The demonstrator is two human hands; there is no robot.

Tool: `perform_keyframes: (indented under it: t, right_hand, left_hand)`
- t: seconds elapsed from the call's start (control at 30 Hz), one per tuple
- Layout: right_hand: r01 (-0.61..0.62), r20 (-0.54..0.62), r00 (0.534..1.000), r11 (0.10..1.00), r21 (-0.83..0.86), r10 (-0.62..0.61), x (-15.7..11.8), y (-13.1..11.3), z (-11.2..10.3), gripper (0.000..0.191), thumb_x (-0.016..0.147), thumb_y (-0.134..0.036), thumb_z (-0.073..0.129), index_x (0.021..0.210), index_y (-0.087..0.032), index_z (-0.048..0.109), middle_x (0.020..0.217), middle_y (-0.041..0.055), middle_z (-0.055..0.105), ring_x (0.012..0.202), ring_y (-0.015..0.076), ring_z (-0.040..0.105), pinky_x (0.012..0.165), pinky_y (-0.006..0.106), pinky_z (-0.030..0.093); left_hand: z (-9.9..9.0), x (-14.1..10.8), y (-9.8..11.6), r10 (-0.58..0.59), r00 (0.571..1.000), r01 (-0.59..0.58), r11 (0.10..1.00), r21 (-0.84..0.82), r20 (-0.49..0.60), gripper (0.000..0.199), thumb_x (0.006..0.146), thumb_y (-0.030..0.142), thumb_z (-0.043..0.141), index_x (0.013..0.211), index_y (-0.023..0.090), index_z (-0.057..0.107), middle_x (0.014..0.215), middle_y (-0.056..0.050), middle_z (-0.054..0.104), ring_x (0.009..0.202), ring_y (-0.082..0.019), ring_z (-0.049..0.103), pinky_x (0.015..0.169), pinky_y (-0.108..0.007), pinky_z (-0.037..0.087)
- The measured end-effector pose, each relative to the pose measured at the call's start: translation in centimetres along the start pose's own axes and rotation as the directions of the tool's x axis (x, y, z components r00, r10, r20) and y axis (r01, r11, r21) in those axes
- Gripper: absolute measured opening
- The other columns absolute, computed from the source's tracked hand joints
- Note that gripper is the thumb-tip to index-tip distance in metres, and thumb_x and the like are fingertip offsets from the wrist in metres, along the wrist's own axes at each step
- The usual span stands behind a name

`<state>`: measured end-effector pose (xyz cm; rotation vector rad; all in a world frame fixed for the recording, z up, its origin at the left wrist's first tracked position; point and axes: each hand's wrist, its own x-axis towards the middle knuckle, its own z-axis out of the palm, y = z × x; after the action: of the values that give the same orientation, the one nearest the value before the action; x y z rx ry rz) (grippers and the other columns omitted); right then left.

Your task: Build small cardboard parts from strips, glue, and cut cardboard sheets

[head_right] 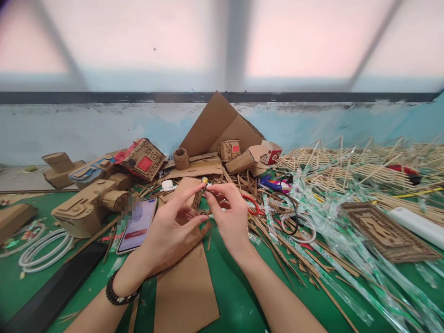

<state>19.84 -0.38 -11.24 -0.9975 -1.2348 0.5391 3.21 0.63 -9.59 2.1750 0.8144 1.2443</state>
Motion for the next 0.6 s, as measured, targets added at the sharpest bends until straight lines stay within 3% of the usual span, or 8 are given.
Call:
perform_keyframes:
  t: [0.1, 0.33, 0.6]
  right_hand:
    - [0.032, 0.012, 0.999, 0.999, -0.040, -0.031, -0.03, -0.04, 0.00, 0.011, 0.097, -0.034, 0.071, 0.104, -0.025, 0.074, 0.102, 0.0036, 0.071, 0.089, 0.0183, 0.069, 0.071, 0.028, 0.056]
    - [0.077, 0.001, 0.997, 0.994, -0.084, -0.077, -0.11, -0.18, 0.03, 0.008, 0.098, -0.028, 0.069, 0.102, -0.026, 0.075, 0.100, 0.0020, 0.070, 0.088, 0.0170, 0.068, 0.070, 0.027, 0.054]
    - [0.102, 0.016, 0.995, 0.984, -0.145, -0.101, 0.00, 0.10, 0.03, 0.007, 0.098, -0.026, 0.068, 0.101, -0.024, 0.074, 0.098, 0.0019, 0.070, 0.084, 0.0160, 0.067, 0.067, 0.025, 0.054]
  left_hand:
    - [-0.11, -0.01, -0.42, 0.035, 0.999, -0.035, 0.999, 0.011, 0.000, 0.066, 0.092, 0.020, 0.076, 0.153, 0.029, 0.052, 0.158, -0.014, 0.056, 0.076, -0.011, 0.074, 0.072, -0.026, 0.067]
    - [-0.27, 0.01, -0.37, 0.066, 0.998, -0.065, 0.995, 0.074, -0.017, 0.064, 0.090, 0.020, 0.079, 0.150, 0.028, 0.057, 0.147, -0.010, 0.066, 0.076, -0.011, 0.073, 0.072, -0.025, 0.067]
    - [-0.08, -0.11, -0.45, -0.022, 1.000, 0.023, 0.995, 0.096, -0.007, 0.059, 0.091, 0.022, 0.078, 0.147, 0.026, 0.059, 0.126, -0.007, 0.078, 0.064, -0.009, 0.070, 0.069, -0.024, 0.064]
